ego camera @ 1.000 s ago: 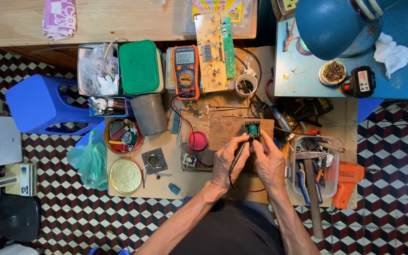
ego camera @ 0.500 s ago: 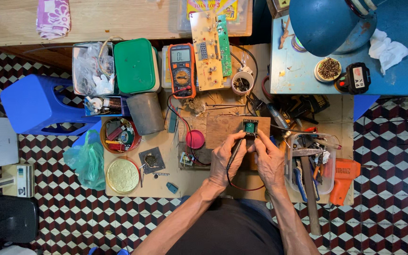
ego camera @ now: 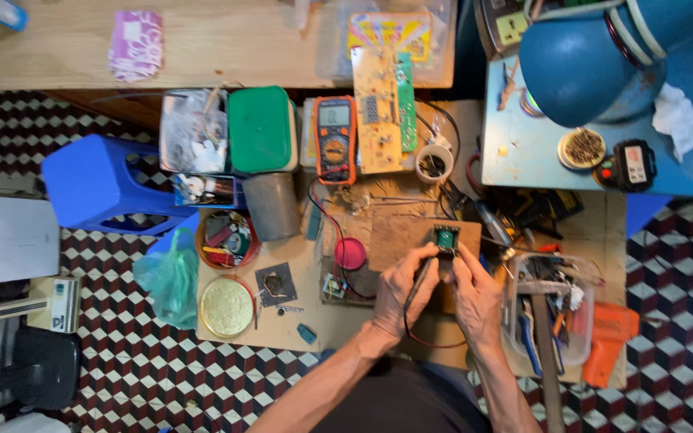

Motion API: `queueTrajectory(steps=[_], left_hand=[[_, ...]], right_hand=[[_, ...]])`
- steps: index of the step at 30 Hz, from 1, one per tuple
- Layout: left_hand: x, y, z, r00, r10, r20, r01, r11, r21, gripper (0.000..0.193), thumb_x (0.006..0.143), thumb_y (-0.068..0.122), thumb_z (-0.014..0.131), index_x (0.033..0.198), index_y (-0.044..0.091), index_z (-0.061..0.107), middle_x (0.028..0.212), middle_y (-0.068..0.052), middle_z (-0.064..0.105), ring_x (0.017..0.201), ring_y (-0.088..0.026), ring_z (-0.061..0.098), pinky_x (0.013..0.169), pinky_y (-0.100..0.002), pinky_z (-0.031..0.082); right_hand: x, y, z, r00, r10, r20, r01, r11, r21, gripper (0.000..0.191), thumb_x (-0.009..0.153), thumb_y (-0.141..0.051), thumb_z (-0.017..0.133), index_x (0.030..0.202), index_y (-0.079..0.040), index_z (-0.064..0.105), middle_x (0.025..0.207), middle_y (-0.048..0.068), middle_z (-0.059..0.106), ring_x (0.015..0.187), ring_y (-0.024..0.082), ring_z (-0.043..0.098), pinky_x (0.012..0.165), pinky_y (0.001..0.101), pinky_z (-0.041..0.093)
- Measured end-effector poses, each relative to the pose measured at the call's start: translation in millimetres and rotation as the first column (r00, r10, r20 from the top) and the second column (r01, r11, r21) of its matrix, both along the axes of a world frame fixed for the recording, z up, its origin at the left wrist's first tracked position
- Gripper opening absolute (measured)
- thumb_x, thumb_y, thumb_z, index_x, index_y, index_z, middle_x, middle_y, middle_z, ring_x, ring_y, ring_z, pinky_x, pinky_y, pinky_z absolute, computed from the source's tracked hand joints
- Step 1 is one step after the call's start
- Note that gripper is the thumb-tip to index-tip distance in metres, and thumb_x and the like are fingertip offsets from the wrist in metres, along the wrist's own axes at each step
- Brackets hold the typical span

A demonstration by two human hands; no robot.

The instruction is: The person holds a green circuit board and inspects it closely under a desk lamp using a magnifying glass, turning it to view different areas. They then set the board aside, pick up a small green electronic component, and probe its terminals with multimeter test leads while checking the multimeter display.

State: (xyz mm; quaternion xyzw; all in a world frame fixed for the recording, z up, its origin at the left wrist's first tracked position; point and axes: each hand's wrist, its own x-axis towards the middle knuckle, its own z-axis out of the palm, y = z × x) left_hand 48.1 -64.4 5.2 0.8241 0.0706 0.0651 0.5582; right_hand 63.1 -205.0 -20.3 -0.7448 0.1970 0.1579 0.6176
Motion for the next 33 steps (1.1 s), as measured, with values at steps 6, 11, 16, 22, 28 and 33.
queueTrajectory(steps=[6,11,16,22,28,33], left_hand=[[0,-1,1,1.0,-0.012,0.005,0.012,1.0,-0.002,0.021,0.097,0.011,0.068,0.117,0.003,0.065,0.113,-0.021,0.074,0.096,-0.033,0.076,0.078,-0.037,0.062],[-2,-2,-3,0.999,-0.012,-0.032,0.012,1.0,-0.016,0.021,0.097,0.011,0.068,0.117,0.004,0.065,0.113,-0.021,0.074,0.097,-0.032,0.076,0.077,-0.037,0.062],[-3,-2,-4,1.0,-0.009,-0.019,0.009,1.0,-0.005,0.021,0.097,0.011,0.068,0.117,0.004,0.066,0.112,-0.021,0.075,0.097,-0.033,0.076,0.078,-0.037,0.062],[-2,-2,-4,1.0,-0.012,0.002,0.012,1.0,0.007,0.021,0.098,0.011,0.068,0.117,0.004,0.065,0.112,-0.021,0.075,0.097,-0.032,0.076,0.078,-0.037,0.062],[-2,-3,-2,0.998,-0.016,-0.061,0.014,0.999,-0.037,0.021,0.098,0.012,0.068,0.117,0.004,0.065,0.112,-0.02,0.075,0.091,-0.029,0.078,0.075,-0.035,0.063],[-3,-2,-2,1.0,-0.02,-0.019,0.02,1.0,-0.002,0.022,0.097,0.011,0.069,0.118,0.003,0.065,0.111,-0.021,0.075,0.093,-0.031,0.077,0.076,-0.036,0.062]], right_hand=[[-1,-5,-12,1.0,-0.028,0.005,0.027,0.995,0.094,0.042,0.102,-0.018,0.057,0.141,-0.006,0.062,0.073,-0.001,0.06,0.055,0.003,0.044,0.046,0.0196,0.034],[-3,-10,-23,1.0,-0.004,-0.008,0.004,0.998,0.063,0.042,0.102,-0.018,0.055,0.142,-0.007,0.062,0.072,0.0,0.059,0.054,0.003,0.045,0.046,0.0199,0.036],[-2,-9,-22,1.0,-0.003,0.019,0.002,0.999,0.047,0.041,0.102,-0.016,0.056,0.141,-0.006,0.063,0.072,-0.001,0.06,0.054,0.003,0.045,0.046,0.0204,0.035],[-1,-8,-19,1.0,0.008,0.027,-0.009,1.0,0.026,0.041,0.102,-0.016,0.055,0.141,-0.006,0.063,0.071,-0.001,0.059,0.053,0.004,0.044,0.045,0.0208,0.035],[-1,-9,-17,1.0,0.008,0.02,-0.009,0.999,0.047,0.041,0.102,-0.016,0.055,0.141,-0.006,0.062,0.072,-0.001,0.058,0.053,0.003,0.044,0.045,0.0203,0.035],[-1,-8,-15,1.0,0.008,0.002,-0.008,0.999,0.038,0.041,0.102,-0.017,0.055,0.142,-0.006,0.062,0.072,-0.001,0.059,0.052,0.003,0.044,0.044,0.0202,0.034]])
